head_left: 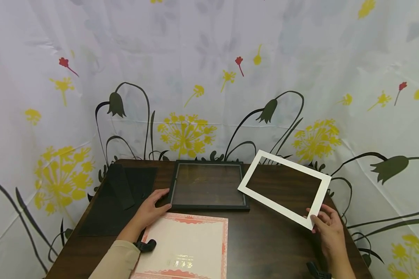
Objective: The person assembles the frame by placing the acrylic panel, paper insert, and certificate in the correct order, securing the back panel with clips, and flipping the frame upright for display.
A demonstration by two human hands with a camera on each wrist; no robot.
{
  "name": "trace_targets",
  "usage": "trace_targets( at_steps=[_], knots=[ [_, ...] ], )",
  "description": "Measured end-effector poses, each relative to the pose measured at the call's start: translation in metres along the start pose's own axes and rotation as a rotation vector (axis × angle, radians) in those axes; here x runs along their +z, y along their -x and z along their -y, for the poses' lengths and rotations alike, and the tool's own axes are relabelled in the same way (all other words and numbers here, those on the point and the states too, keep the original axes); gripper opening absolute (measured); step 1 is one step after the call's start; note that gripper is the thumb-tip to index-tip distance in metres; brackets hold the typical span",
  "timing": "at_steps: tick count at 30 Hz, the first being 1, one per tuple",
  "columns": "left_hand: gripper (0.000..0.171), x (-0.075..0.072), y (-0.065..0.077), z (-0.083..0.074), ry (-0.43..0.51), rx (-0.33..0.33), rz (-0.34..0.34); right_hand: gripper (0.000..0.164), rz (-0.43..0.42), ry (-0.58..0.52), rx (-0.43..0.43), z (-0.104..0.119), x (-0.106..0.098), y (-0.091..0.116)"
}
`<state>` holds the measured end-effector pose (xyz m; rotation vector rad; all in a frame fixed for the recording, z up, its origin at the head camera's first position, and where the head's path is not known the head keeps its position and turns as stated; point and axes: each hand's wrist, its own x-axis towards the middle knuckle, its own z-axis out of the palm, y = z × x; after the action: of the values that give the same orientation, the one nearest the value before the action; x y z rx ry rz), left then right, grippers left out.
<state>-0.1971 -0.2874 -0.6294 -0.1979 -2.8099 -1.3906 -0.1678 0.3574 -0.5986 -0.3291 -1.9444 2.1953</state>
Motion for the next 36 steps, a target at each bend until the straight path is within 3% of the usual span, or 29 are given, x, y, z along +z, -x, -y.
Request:
trace_targets(
  at_steps=[9,16,21,26,32,36],
  knots=[
    [0.069,0.002,-0.001,-0.004,0.003,0.005,-0.01,0.046,-0.016,0.047,-0.008,0.001,0.004,0.001],
    [0.068,0.005,-0.003,-0.006,-0.063,0.051,-0.002,0.052,-0.044,0.158,-0.036,0.0,0.01,0.0],
    [0.068,0.007,-0.005,-0.007,-0.08,0.081,0.005,0.052,-0.022,0.166,-0.035,-0.001,0.013,0.003],
    [0.068,0.01,-0.005,-0.007,-0.087,0.106,0.025,0.054,-0.016,0.089,0.033,-0.001,0.014,0.004],
    [0.068,0.012,-0.003,-0.008,-0.106,0.075,0.023,0.047,-0.044,-0.042,0.177,-0.003,0.008,-0.001],
    [0.069,0.012,-0.003,-0.008,-0.108,0.056,0.027,0.043,-0.051,-0.019,0.188,-0.005,0.008,-0.003]
  ],
)
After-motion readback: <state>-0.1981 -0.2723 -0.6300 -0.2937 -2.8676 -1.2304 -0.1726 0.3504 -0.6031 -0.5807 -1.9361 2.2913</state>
